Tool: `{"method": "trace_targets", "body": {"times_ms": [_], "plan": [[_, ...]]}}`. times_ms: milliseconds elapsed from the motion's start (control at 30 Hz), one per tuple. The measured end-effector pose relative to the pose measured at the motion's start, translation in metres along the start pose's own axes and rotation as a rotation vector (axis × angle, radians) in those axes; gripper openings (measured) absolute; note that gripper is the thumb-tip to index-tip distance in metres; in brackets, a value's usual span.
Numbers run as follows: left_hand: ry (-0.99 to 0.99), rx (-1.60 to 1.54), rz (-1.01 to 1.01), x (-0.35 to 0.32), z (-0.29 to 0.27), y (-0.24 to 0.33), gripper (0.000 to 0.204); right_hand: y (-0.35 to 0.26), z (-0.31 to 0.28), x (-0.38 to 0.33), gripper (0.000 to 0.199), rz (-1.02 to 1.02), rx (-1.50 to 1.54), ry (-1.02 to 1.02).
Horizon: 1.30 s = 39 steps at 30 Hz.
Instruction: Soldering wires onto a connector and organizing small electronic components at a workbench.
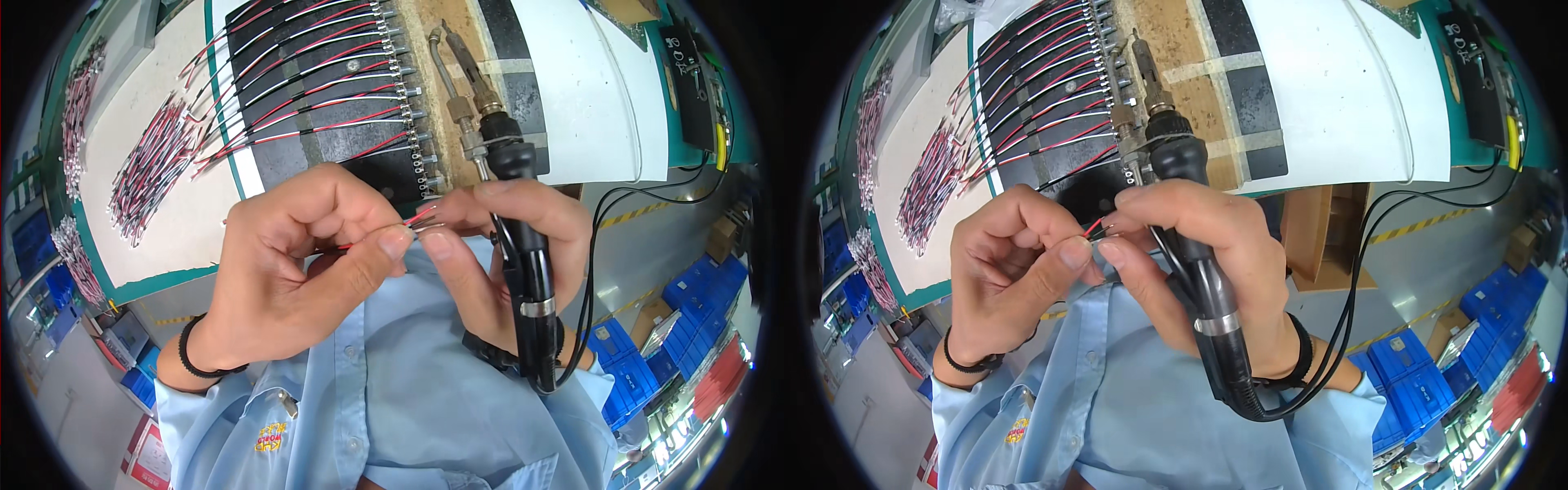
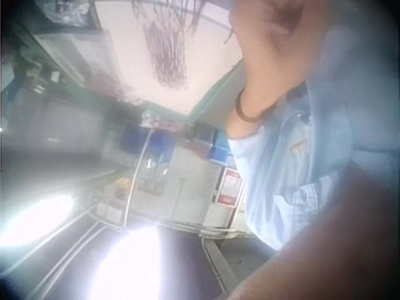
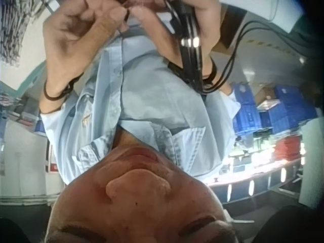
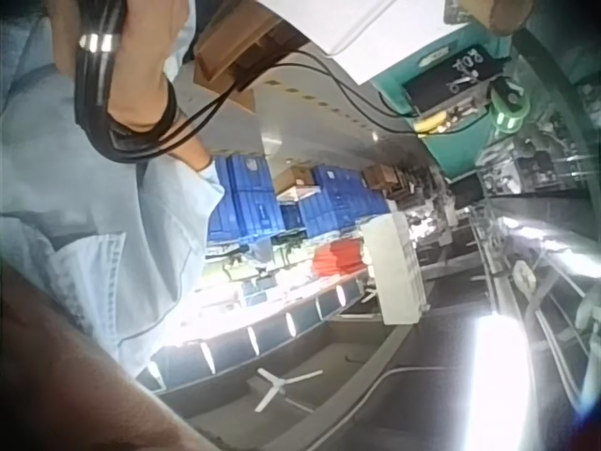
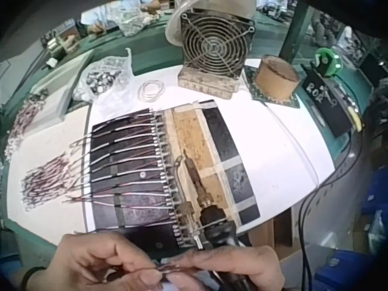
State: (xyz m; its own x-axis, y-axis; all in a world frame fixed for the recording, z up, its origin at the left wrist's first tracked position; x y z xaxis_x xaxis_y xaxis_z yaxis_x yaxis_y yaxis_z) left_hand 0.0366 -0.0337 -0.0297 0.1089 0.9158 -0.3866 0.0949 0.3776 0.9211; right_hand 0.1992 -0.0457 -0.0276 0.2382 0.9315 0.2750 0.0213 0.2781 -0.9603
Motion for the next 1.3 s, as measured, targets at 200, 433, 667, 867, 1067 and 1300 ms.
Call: {"method": "trace_targets", "body": {"times_ms": [200,433,667,867,1067,1300], "plan": [[0.028,0.238,-0.256,0.029,-0.012,-0.005,0.007,-0.004,-0.015,0.005,0.052,-0.331,-0.298,-0.110],[-0.109,0.275,-0.425,0.050,-0.003,-0.013,0.008,-0.010,-0.063,-0.014,0.073,-0.512,-0.232,0.066],[-0.105,0.291,-0.526,0.055,-0.007,-0.015,0.011,-0.011,-0.062,-0.018,0.072,-0.234,-0.072,-0.135],[-0.112,0.283,-0.563,0.055,-0.007,-0.018,0.011,-0.009,-0.050,-0.012,0.062,-0.272,-0.089,-0.198],[-0.104,0.291,-0.578,0.056,-0.008,-0.019,0.011,-0.010,-0.044,-0.009,0.061,-0.302,-0.060,-0.211],[-0.093,0.273,-0.558,0.056,-0.008,-0.019,0.012,-0.007,-0.042,-0.011,0.060,-0.295,-0.070,-0.170]]}}
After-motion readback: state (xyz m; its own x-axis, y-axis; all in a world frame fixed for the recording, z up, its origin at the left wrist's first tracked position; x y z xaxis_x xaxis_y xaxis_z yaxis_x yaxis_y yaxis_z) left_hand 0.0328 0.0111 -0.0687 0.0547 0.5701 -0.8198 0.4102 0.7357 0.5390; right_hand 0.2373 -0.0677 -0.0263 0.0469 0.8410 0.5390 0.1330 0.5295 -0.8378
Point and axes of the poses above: each hand's wrist, its own x-axis towards the middle knuckle, its own z-axis out of the palm, y = z × x, the point moved 8 cm from there along x, towards the middle knuckle, and after that the axes turned 15 degrees about y, right-handed, at the moved point
